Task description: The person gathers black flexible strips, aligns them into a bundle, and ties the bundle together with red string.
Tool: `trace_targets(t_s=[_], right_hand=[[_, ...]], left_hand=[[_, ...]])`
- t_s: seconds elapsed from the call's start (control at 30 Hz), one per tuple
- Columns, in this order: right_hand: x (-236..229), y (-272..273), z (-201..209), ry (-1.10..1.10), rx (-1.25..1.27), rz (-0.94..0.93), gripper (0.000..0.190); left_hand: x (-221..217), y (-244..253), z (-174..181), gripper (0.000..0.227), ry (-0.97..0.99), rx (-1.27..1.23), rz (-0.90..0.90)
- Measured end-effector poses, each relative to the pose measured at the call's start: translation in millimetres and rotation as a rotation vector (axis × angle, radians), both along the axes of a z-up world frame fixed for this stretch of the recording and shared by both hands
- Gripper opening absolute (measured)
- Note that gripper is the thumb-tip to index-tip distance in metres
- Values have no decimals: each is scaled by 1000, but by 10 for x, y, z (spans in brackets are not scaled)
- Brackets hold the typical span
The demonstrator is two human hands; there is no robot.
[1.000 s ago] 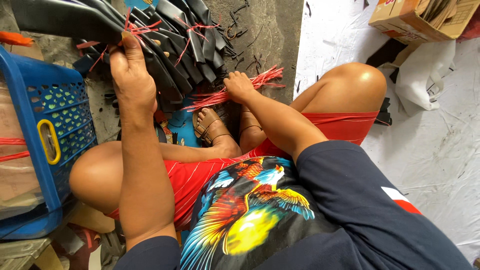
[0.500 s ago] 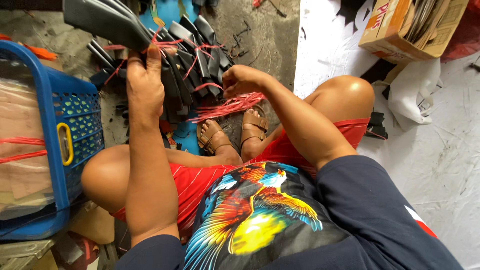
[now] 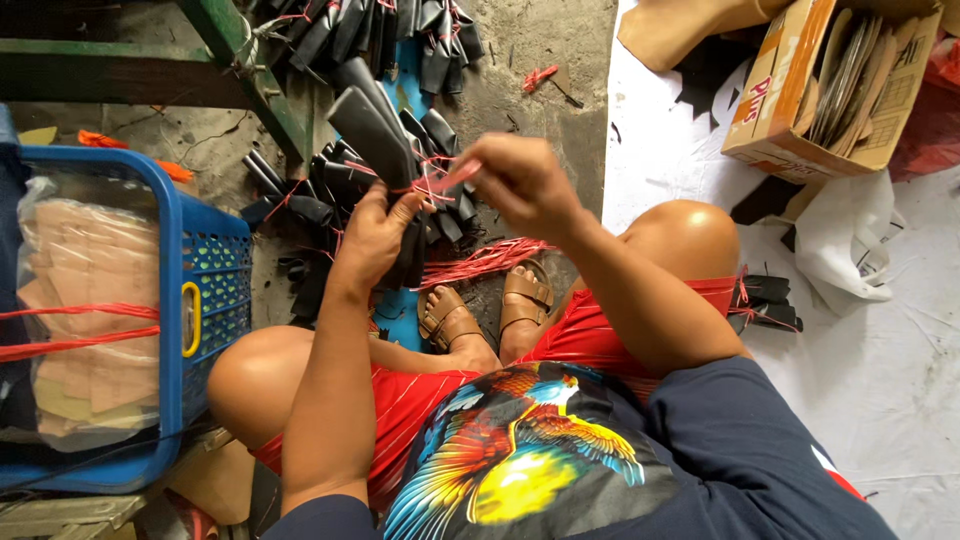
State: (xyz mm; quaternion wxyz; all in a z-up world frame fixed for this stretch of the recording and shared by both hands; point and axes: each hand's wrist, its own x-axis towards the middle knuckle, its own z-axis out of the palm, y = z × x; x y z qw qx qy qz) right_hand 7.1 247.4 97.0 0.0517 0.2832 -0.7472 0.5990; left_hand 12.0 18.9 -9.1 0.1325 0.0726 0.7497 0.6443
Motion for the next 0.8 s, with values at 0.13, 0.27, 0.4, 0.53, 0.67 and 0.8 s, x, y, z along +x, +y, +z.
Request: trace_targets(t_s=[0.13, 0.27, 0.4, 0.53, 0.67, 0.8], right_hand=[[61, -155, -164, 28, 36, 6, 13], [23, -146, -471, -31, 147, -25, 17], [54, -135, -395, -229, 599, -81, 24], [31, -36, -269, -269, 673, -65, 36], [-3, -4, -319, -359, 586, -10, 39], [-42, -7, -400, -549, 428, 81, 34]], left_hand=[[61, 130, 88, 36, -35, -27, -23], [62, 258, 427, 40, -54, -89, -123], [43, 255, 256, 48, -24, -245, -191], [12, 149, -103, 48, -68, -239, -184], [37, 205, 223, 40, -17, -86, -232], [55, 156, -10, 36, 24, -81, -277]])
